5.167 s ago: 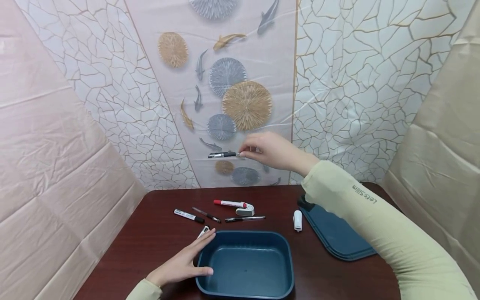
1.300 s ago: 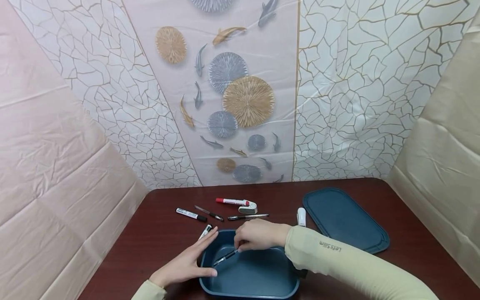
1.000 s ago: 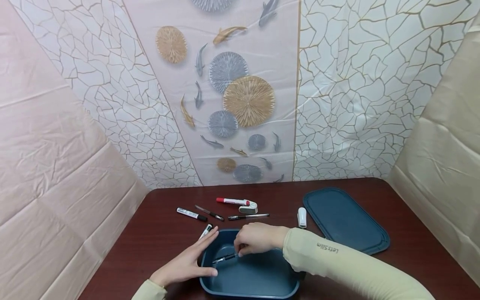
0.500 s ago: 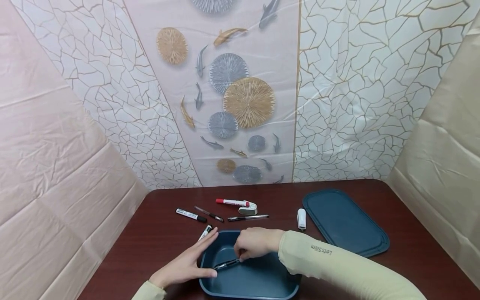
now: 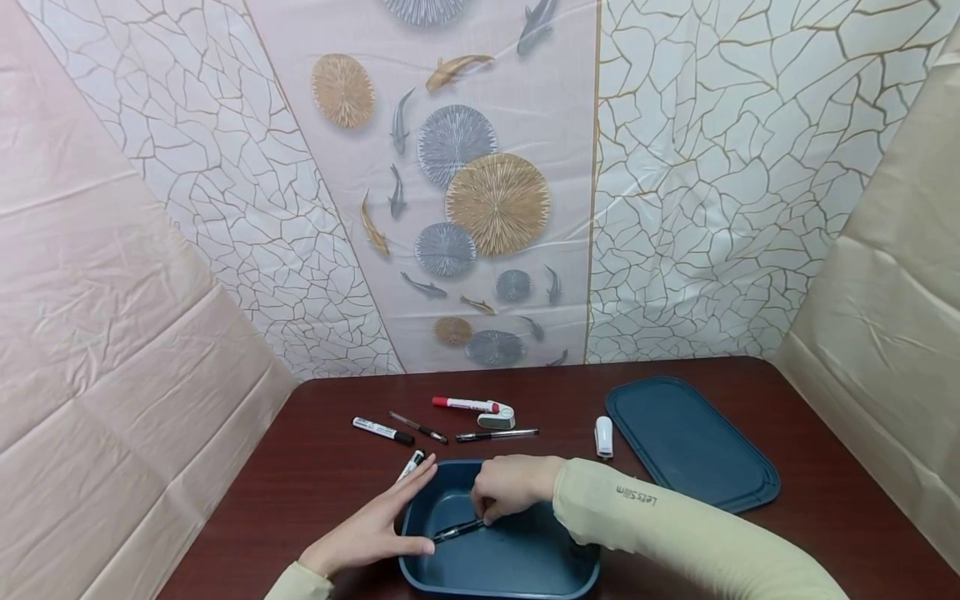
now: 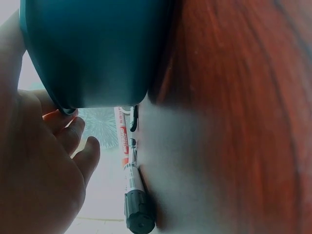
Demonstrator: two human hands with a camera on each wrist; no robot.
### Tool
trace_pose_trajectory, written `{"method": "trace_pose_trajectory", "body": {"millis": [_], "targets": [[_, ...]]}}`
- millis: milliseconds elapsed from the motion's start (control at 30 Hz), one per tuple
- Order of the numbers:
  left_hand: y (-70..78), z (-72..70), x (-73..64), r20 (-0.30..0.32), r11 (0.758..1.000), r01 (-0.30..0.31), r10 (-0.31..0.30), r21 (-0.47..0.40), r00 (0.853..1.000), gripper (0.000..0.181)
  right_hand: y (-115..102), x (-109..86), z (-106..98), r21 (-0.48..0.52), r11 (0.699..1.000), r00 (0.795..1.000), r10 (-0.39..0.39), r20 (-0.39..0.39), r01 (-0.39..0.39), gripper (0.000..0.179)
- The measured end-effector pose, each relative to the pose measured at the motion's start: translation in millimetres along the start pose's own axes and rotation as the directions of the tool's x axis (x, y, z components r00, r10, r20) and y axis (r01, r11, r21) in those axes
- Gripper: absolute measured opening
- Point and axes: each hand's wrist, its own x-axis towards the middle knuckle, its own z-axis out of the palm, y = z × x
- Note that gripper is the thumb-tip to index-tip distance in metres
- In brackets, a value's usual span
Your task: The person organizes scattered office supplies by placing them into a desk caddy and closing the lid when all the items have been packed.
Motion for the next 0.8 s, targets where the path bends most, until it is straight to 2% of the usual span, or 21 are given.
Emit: {"method": "trace_pose_trajectory", "body": {"millis": [167,200,500,800], "targets": [[2.5,0.0,-0.7,0.010,1.000,0.021,-0.020,-0.013,1.000,0.094,0.0,-0.2,-0.4,0.015,1.000,1.000,-0.004,0.002,0.004,0.007],[15.1,-3.7,-3.1,0.017,0.999,0.036,-0.036,-0.010,0.999,0.093,0.0,-0.2,-0.4,0.018,1.000,1.000,-0.003,0.003,0.003,0.007],[15.2,-5.3,-2.5,0.011,0.999,0.033,-0.033,0.019,0.999,0.094,1.0,0.9,1.0,0.021,1.000,1.000,0.001,0.012,-0.001,0.006],[15.7,-5.5,-3.0,0.023,0.999,0.043,-0.043,0.002,0.999,0.093,-0.3,0.9,1.5,-0.014,1.000,1.000,-0.007,0.014,0.007,0.004]]}}
